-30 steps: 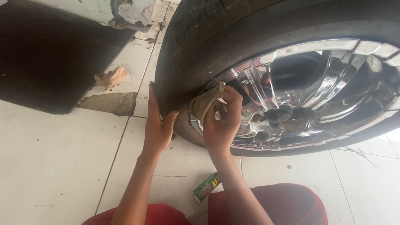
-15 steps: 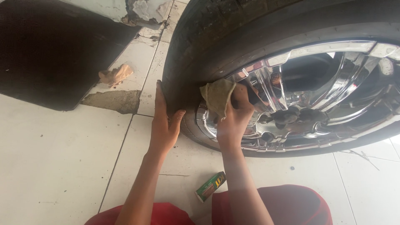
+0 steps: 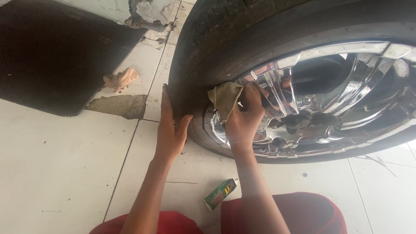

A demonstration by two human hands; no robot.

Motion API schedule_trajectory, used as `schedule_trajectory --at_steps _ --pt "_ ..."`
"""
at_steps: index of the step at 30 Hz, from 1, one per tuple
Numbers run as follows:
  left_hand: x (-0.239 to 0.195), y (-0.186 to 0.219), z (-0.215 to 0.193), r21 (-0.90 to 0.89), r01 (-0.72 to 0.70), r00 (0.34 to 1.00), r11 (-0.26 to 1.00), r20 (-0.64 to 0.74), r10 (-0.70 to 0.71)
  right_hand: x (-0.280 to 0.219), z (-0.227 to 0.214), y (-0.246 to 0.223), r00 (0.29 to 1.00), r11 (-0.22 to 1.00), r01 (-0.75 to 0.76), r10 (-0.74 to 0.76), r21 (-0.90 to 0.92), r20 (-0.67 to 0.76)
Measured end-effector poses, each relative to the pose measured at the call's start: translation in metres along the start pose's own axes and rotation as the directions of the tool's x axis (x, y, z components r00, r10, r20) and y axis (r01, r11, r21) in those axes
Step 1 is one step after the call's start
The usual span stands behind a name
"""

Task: The person sits on the floor and cleans a chrome car wheel. They apply a cleaning paste from a tube onto a cloth and wipe the wheel's surface and rim, then rub the tire sidewall with the cloth.

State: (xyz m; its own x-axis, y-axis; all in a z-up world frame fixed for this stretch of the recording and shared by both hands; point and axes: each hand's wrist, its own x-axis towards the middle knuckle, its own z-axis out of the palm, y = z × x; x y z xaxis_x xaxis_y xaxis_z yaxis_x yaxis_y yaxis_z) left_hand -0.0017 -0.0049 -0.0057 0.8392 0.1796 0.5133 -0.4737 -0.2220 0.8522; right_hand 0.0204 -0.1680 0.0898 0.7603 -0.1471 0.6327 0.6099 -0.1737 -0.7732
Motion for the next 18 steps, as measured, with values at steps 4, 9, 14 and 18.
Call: schedule_trajectory --at_steps 4,9,14,18 --pt "0.001 0.007 -0.001 -0.033 0.025 1.000 0.999 -0.008 -0.025 0.003 -0.004 -0.001 0.999 0.991 0.011 -0.004 -0.137 0.053" --pt "0.000 0.005 -0.003 0.089 0.003 1.000 0.996 -0.023 -0.001 -0.002 -0.006 0.007 0.998 0.998 -0.006 0.009 -0.056 0.055" --pt "0.002 0.006 -0.002 0.058 0.028 1.000 0.998 -0.005 -0.028 -0.002 0.001 0.004 1.000 0.997 -0.004 0.005 -0.073 0.015" --pt "0.002 0.006 -0.002 0.058 0.007 1.000 0.998 -0.010 -0.006 -0.001 0.008 -0.003 0.999 0.967 -0.002 -0.006 -0.254 -0.032"
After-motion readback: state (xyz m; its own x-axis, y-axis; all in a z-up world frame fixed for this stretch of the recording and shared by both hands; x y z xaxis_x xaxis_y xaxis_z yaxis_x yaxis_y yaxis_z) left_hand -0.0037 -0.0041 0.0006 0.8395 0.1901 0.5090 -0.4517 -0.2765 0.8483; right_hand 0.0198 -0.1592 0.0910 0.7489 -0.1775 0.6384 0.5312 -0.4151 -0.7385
